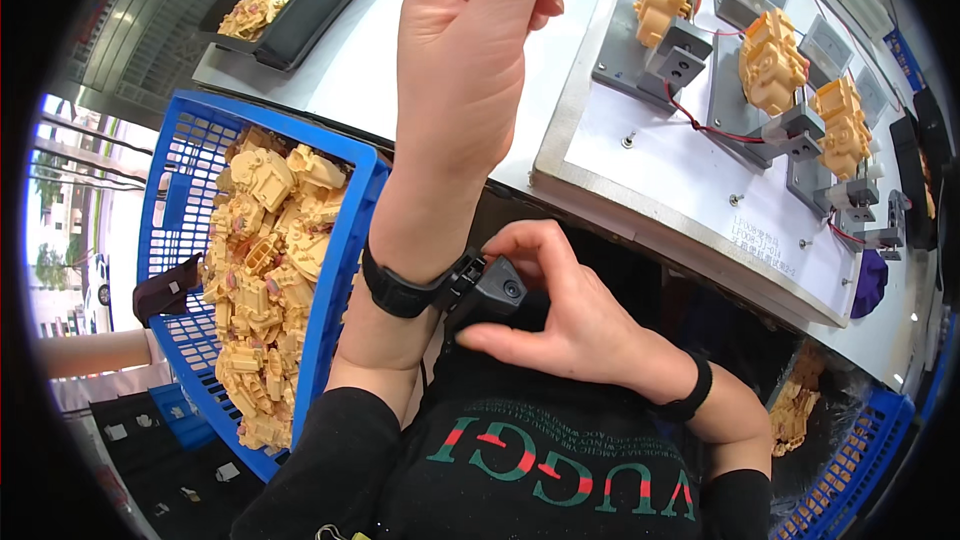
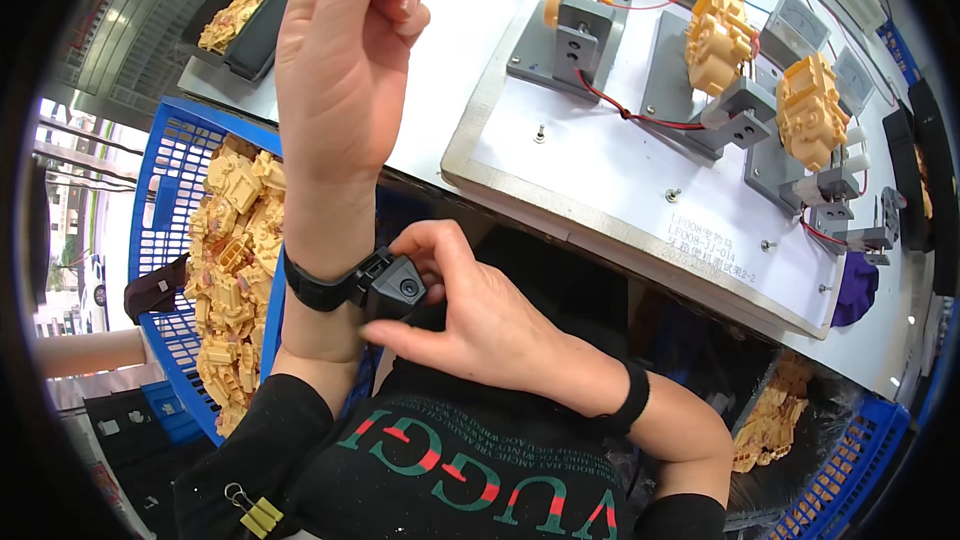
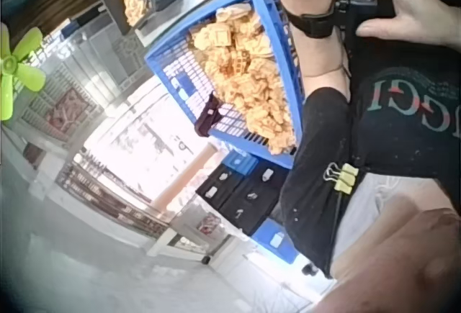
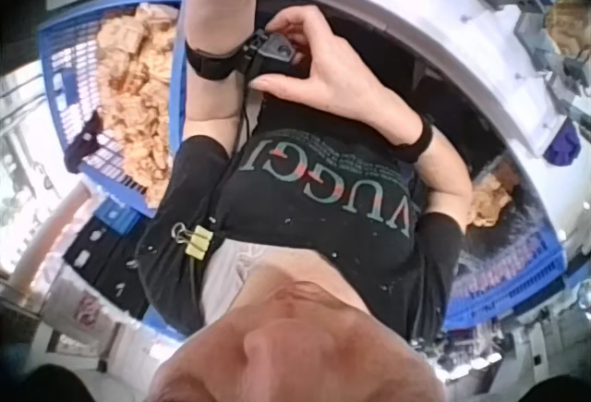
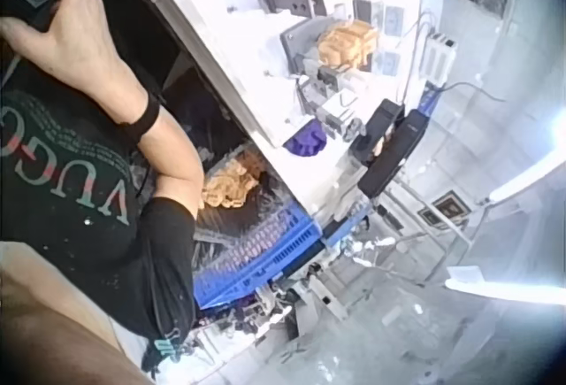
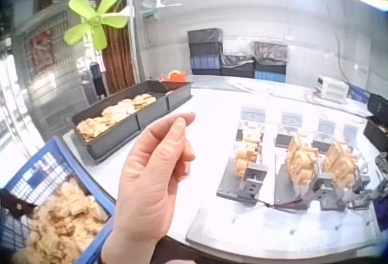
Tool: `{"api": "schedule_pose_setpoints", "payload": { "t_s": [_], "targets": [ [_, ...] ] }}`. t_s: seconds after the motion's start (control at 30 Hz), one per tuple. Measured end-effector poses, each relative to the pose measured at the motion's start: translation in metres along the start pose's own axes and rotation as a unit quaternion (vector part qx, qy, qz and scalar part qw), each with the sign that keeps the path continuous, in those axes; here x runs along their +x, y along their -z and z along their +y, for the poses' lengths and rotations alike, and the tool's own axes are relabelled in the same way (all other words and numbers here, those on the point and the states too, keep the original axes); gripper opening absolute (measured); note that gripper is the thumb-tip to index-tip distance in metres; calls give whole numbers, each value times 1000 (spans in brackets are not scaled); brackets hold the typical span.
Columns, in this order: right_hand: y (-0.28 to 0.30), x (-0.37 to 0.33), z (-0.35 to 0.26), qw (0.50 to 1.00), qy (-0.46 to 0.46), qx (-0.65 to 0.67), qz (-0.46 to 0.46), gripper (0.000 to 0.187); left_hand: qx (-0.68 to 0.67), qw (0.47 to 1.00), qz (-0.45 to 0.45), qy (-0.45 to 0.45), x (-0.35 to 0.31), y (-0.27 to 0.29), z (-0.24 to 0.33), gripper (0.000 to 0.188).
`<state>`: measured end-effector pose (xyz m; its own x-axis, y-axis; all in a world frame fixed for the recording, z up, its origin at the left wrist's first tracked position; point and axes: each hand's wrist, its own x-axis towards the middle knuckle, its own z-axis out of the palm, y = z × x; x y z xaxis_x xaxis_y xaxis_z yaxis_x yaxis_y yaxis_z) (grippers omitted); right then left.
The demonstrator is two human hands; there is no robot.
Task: Checking the functionality of plastic components using a testing rig at a workstation.
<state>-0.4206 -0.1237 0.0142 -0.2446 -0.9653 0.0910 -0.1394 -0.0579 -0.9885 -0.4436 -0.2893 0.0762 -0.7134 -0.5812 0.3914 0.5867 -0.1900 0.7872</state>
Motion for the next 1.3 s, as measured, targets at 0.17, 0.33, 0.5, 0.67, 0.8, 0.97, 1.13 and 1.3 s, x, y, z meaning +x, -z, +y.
{"api": "schedule_pose_setpoints", "payload": {
  "t_s": [0.17,0.33,0.5,0.67,0.8,0.97,1.13,1.3],
  "targets": [
    [-6,12,-8,995,-38,93,25,47,262,944,1,-201,10,12,-2,21],
    [-6,15,-11,989,-81,119,40,44,540,688,-107,-473,17,24,-2,20],
    [-7,18,-12,990,-75,108,53,44,343,917,-26,-200,3,11,1,23],
    [0,18,-20,995,-48,77,51,45,-49,996,51,51,4,0,12,25],
    [0,14,-28,997,-35,45,47,47,-155,986,13,67,7,1,11,25],
    [0,10,-34,997,-21,-15,69,47,144,972,36,-183,20,-3,1,24],
    [-1,11,-37,997,-24,-16,67,47,2,999,28,-36,17,-4,10,24],
    [-3,13,-39,997,-33,-2,66,48,-189,976,39,102,16,-3,13,26]
  ]
}}
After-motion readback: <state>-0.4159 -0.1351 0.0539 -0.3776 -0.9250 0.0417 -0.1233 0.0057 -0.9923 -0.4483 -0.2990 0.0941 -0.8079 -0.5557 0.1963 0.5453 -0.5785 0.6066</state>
